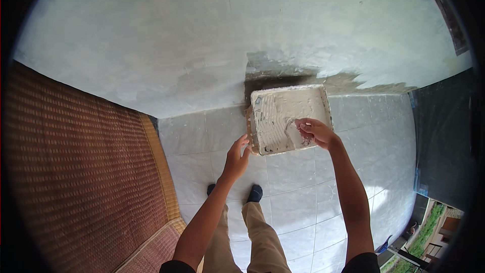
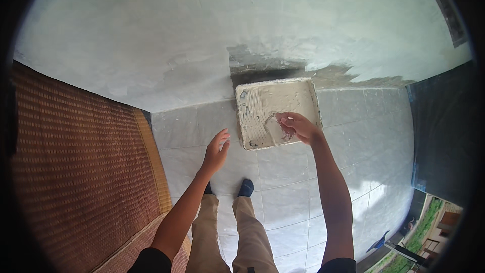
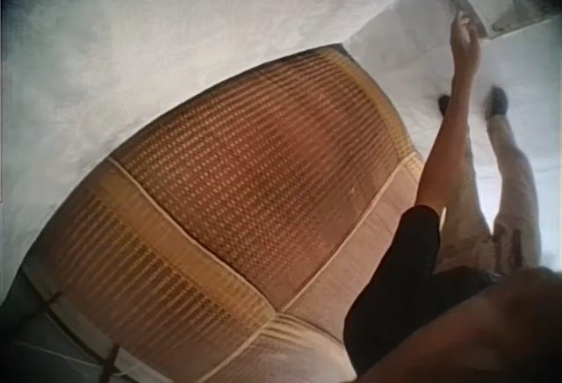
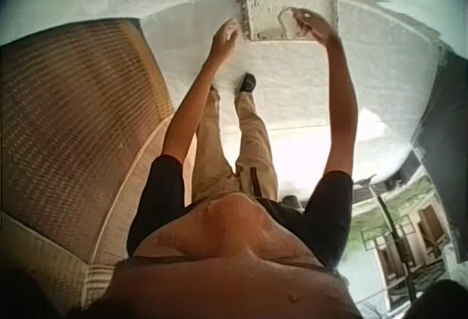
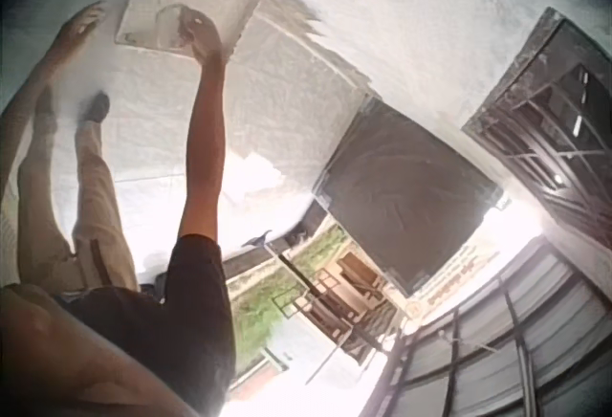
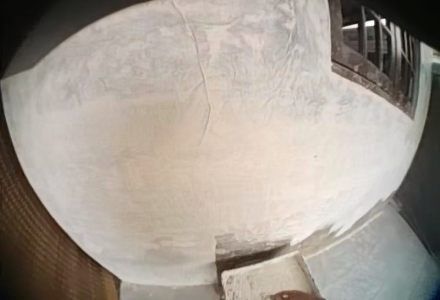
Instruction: The person applies putty to cracks on an exterior wall using a scraper.
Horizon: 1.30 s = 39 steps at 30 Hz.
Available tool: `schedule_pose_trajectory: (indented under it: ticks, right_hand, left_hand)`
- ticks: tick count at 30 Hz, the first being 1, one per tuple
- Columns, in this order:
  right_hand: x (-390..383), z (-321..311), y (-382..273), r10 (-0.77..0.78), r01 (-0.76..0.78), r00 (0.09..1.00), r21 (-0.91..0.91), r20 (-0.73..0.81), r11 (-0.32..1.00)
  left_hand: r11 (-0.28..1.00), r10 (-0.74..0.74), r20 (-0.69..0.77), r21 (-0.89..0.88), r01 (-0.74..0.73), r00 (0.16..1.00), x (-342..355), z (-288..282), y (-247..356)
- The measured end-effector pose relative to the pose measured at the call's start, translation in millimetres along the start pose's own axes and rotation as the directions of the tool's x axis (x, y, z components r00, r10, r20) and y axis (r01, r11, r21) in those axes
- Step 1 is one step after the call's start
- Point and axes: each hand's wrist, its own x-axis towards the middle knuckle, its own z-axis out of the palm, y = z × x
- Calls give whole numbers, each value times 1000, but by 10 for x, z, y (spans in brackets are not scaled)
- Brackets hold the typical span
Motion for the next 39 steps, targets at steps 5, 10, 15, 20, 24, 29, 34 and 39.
schedule_pose_trajectory:
  ticks: [5, 10, 15, 20, 24, 29, 34, 39]
  right_hand:
    - [-491, 854, -540, -189, 207, 978, 508, -88, 836]
    - [-1094, 1908, -1652, -441, 398, 896, 542, -56, 740]
    - [-1576, 2869, -2814, -628, 544, 776, 574, -65, 612]
    - [-2049, 3698, -3783, -769, 654, 639, 506, 27, 562]
    - [-2318, 4230, -4412, -824, 715, 562, 459, 71, 528]
    - [-2605, 4811, -5074, -869, 775, 479, 407, 122, 484]
    - [-2792, 5219, -5699, -919, 867, 366, 305, 147, 394]
    - [-2934, 5650, -6266, -961, 957, 219, 155, 169, 246]
  left_hand:
    - [987, 149, -90, -47, -154, 985, -42, -677, 862]
    - [943, 316, -215, -37, -331, 924, -36, -1782, 2177]
    - [843, 528, -300, 73, -532, 795, -222, -2937, 3374]
    - [741, 661, -385, 195, -643, 644, -557, -3958, 4281]
    - [663, 735, -427, 291, -689, 527, -785, -4606, 4827]
    - [590, 792, -452, 390, -707, 411, -944, -5185, 5393]
    - [509, 843, -444, 477, -716, 304, -887, -5551, 5882]
    - [459, 872, -431, 551, -697, 234, -701, -5879, 6250]
